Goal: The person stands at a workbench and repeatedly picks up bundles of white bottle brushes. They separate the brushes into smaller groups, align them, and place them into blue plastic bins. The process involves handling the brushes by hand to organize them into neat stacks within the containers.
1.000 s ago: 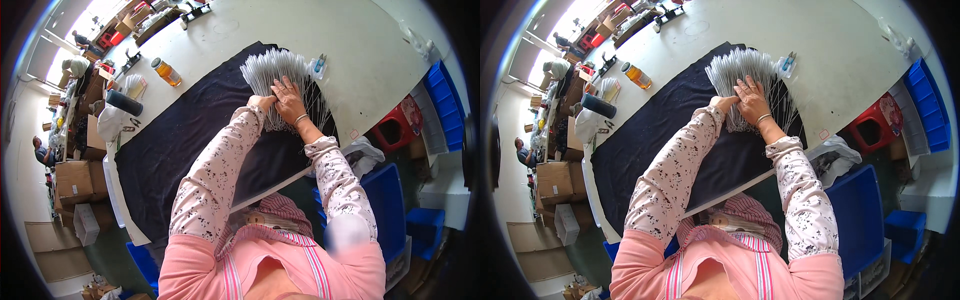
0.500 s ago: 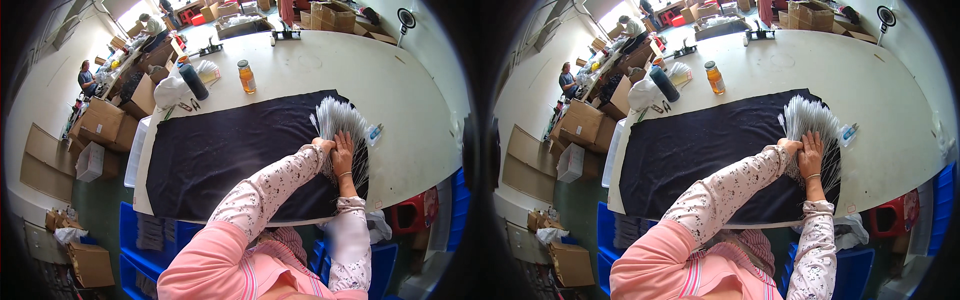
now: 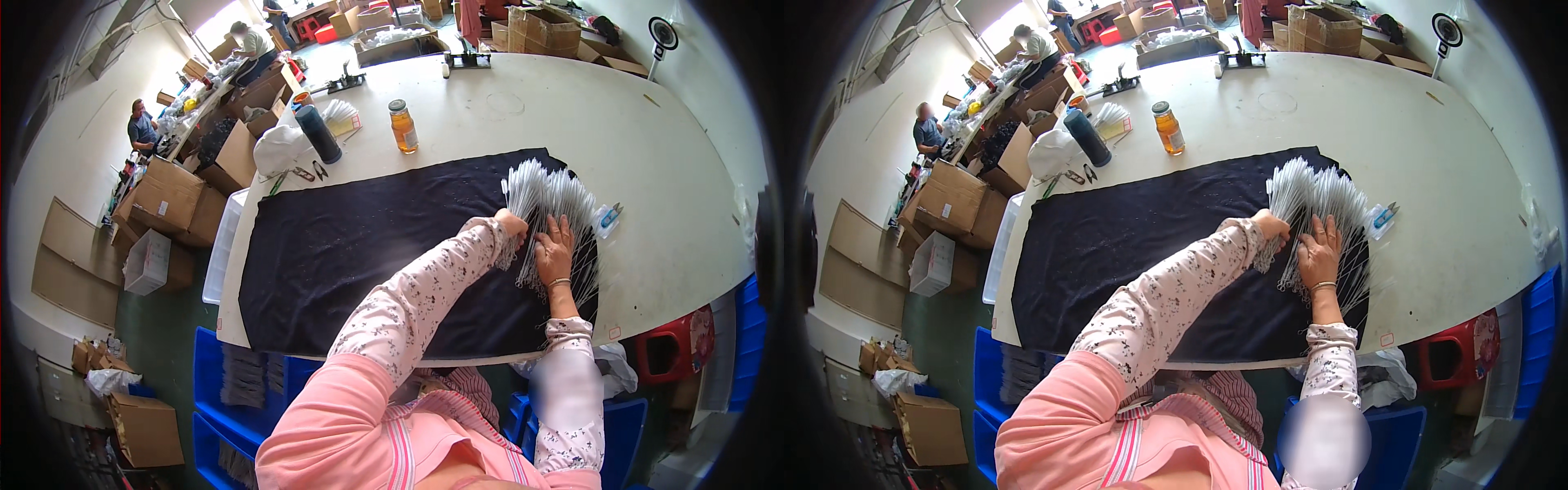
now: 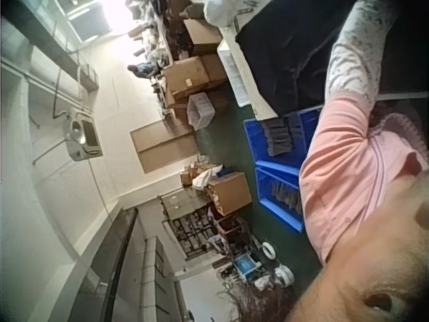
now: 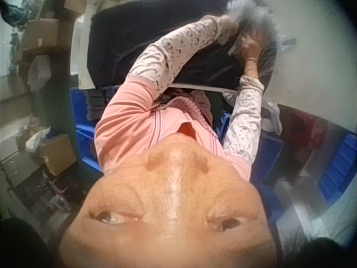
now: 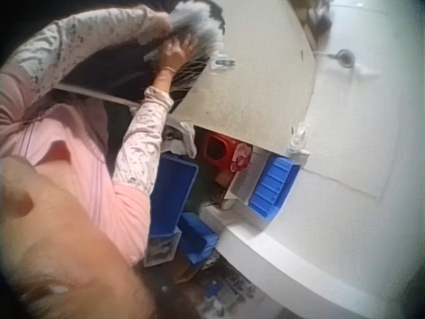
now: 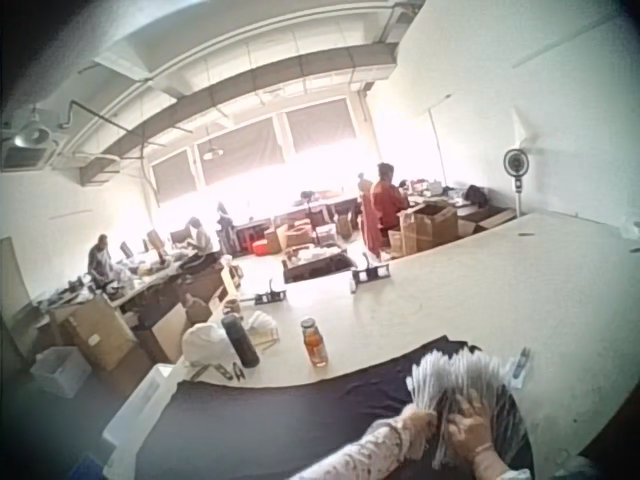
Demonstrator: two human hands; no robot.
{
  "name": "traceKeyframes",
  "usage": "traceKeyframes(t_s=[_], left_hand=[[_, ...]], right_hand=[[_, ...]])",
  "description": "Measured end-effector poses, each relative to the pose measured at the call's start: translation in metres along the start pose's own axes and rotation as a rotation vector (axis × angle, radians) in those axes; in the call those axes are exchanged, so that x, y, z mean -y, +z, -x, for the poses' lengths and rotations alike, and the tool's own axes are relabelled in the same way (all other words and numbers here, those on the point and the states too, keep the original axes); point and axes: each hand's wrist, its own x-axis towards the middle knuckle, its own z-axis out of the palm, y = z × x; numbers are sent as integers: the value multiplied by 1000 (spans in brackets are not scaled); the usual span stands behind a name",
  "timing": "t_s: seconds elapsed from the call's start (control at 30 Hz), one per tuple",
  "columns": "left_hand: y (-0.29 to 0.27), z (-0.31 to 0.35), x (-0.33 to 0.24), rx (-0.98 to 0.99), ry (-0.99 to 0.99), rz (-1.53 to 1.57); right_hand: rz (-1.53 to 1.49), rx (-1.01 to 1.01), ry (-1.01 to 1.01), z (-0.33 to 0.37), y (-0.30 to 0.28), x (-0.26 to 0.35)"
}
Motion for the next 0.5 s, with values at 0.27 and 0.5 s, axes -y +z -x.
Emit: traceKeyframes(t_s=[0.27,0.5], left_hand=[[0,17,-9,190,38,103],[-34,30,-9,132,-70,160]], right_hand=[[140,85,-16,-4,-11,19],[132,249,36,-6,-13,17]])
